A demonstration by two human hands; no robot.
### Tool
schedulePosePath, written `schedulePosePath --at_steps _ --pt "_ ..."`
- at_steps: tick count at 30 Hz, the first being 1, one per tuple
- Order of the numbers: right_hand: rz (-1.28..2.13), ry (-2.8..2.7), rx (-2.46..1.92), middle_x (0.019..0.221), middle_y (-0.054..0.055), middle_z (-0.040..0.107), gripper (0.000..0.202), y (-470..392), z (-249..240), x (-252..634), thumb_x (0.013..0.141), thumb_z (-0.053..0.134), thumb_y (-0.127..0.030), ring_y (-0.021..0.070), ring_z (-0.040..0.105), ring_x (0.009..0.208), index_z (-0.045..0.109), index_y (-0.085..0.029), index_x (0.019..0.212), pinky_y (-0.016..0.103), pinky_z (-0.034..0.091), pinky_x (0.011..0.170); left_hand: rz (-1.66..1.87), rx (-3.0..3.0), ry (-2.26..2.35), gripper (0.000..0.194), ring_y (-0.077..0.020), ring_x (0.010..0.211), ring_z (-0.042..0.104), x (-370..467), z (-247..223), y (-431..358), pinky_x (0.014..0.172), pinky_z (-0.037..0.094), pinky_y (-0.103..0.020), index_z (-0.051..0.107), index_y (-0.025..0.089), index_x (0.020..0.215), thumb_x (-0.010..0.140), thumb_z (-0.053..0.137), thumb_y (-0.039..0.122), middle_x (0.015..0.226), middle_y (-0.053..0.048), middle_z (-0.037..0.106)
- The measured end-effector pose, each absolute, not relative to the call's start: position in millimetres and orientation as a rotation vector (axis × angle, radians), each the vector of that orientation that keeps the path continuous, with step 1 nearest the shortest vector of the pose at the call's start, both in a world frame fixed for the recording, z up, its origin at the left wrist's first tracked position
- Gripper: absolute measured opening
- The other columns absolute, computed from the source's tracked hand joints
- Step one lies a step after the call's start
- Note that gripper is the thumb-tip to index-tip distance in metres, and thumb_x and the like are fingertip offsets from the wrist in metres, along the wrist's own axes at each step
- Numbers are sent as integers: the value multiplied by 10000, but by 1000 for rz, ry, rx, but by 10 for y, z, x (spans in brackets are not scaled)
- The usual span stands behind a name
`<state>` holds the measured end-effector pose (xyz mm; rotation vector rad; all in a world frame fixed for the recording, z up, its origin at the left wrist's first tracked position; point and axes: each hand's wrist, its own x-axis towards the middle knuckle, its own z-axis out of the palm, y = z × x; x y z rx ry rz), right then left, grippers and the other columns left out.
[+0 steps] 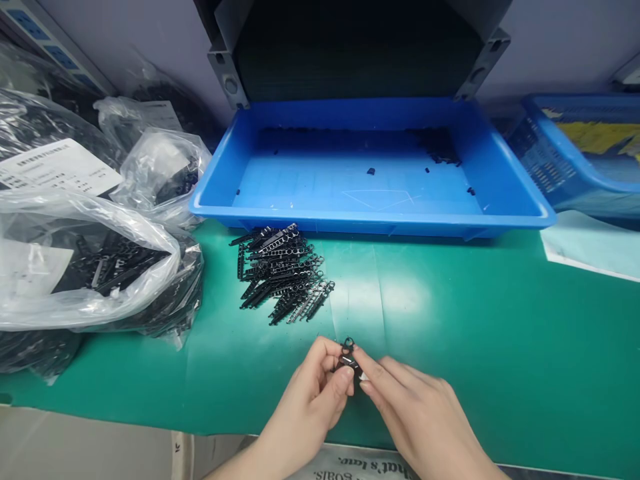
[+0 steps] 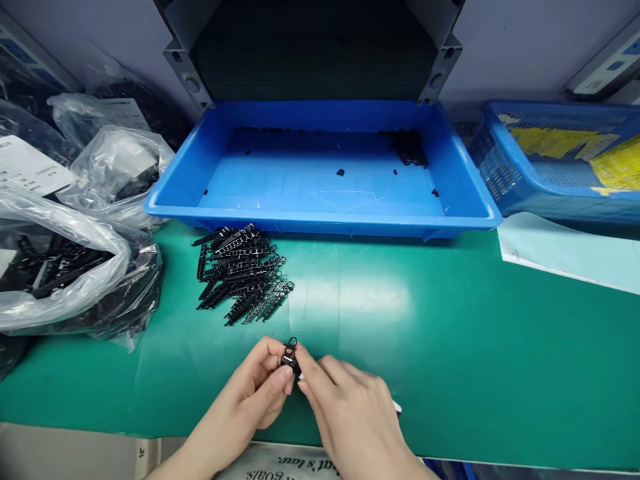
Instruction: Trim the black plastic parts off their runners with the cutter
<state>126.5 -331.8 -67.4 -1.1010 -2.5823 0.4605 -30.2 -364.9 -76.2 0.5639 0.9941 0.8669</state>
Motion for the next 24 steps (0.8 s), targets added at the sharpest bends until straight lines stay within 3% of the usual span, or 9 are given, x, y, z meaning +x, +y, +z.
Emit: schedulePosePath --at_steps 14,18,21,24 --pt "486 -2517 -1122 646 22 604 346 -3326 -734 1205 931 279 -235 131 574 509 514 -132 1164 215 394 380 965 435 1011 276 7 372 172 -282 -804 -3671 345 130 -150 372 187 781 838 489 429 631 78 369" --pt "649 -2518 -1202 911 66 659 353 -2992 -749 1148 901 374 -310 198 634 702 484 -157 1199 283 477 530 1015 507 1133 260 -10 393 168 -374 -817 -3666 360 123 -167 412 192 859 844 459 447 638 69 357" --pt "801 -2609 -1336 1105 98 595 380 -2618 -788 989 865 450 -279 253 601 876 452 -170 1230 348 469 681 965 638 1344 283 -40 436 177 -449 -799 -3671 383 147 -174 438 174 794 827 471 453 583 68 285" --pt "865 -2696 -1285 987 94 612 266 -2321 -804 837 827 514 -228 249 582 846 546 -166 1084 328 437 675 926 820 1559 273 -65 473 249 -504 -761 -3686 420 221 -181 463 161 696 819 479 404 555 53 302"
